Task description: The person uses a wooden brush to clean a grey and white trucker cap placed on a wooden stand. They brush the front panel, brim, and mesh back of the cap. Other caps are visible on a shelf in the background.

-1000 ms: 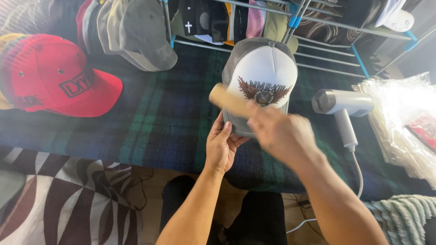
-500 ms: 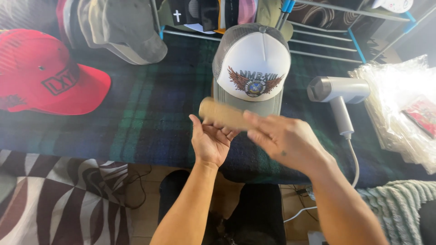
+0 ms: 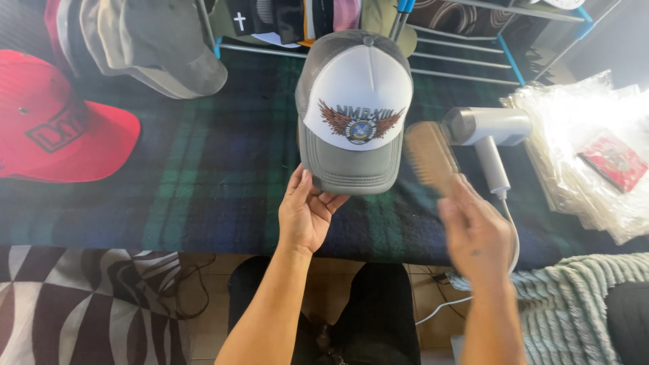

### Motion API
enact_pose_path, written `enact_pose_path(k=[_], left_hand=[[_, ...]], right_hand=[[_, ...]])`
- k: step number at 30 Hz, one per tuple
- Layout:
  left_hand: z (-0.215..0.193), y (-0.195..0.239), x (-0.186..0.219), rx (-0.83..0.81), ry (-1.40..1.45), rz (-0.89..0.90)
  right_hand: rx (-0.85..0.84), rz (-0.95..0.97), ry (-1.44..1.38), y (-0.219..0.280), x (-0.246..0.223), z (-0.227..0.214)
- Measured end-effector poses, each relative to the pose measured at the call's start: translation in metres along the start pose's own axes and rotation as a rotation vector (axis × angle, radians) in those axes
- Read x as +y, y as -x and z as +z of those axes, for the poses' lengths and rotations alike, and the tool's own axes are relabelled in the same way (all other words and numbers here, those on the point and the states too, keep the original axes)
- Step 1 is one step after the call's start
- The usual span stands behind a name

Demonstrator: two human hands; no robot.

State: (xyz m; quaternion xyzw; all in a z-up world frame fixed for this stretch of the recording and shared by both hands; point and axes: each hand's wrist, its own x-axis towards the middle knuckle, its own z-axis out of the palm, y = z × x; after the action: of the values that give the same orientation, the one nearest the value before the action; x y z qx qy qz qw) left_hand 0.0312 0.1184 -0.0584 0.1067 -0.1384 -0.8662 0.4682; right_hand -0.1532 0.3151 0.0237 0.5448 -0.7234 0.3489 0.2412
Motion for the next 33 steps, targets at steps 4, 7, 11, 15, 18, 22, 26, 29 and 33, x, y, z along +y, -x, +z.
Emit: enact_pose_path(k=[4,7,11,15,18,22,26,29,33], left_hand=[[-0.015,-0.012,-0.012,-0.048,-0.025,-0.032],[-0.007,-0.007,-0.005,-0.032,0.011,0.0],[0.006,0.0,0.001,-0.016,-0.014,-0.008],[0.0,-0.006,-0.013,-0.013,0.007,-0.001],[-0.003,-0.008,-0.019,-0.007,0.046,0.041],[-0.02,-0.016,-0.023,0.006,-0.043,0.057],[-0.007,-0.009,-0.017,-0.03,-0.029,0.085],[0.008,0.004,-0.009,-0.033,-0.078,0.089],[-0.008,-0.01,-0.019,-0.022,-0.047,0.082]], right_hand=[[-0.077,-0.229,-0.218,0.005,-0.044,0.048],[-0.064,-0.233,-0.249,0.008,-0.021,0.061],[0.079,-0.039,-0.014,0.017,0.057,0.048],[0.18,-0.081,-0.009,-0.01,0.008,0.029],[0.051,-0.575,0.04,-0.042,-0.055,0.047],[0.105,-0.404,-0.128,-0.073,-0.048,0.059],[0.234,-0.32,0.297,-0.09,0.005,0.029],[-0.13,-0.143,0.48,-0.101,-0.069,0.002],[0.094,-0.643,0.407,-0.086,-0.099,0.065]])
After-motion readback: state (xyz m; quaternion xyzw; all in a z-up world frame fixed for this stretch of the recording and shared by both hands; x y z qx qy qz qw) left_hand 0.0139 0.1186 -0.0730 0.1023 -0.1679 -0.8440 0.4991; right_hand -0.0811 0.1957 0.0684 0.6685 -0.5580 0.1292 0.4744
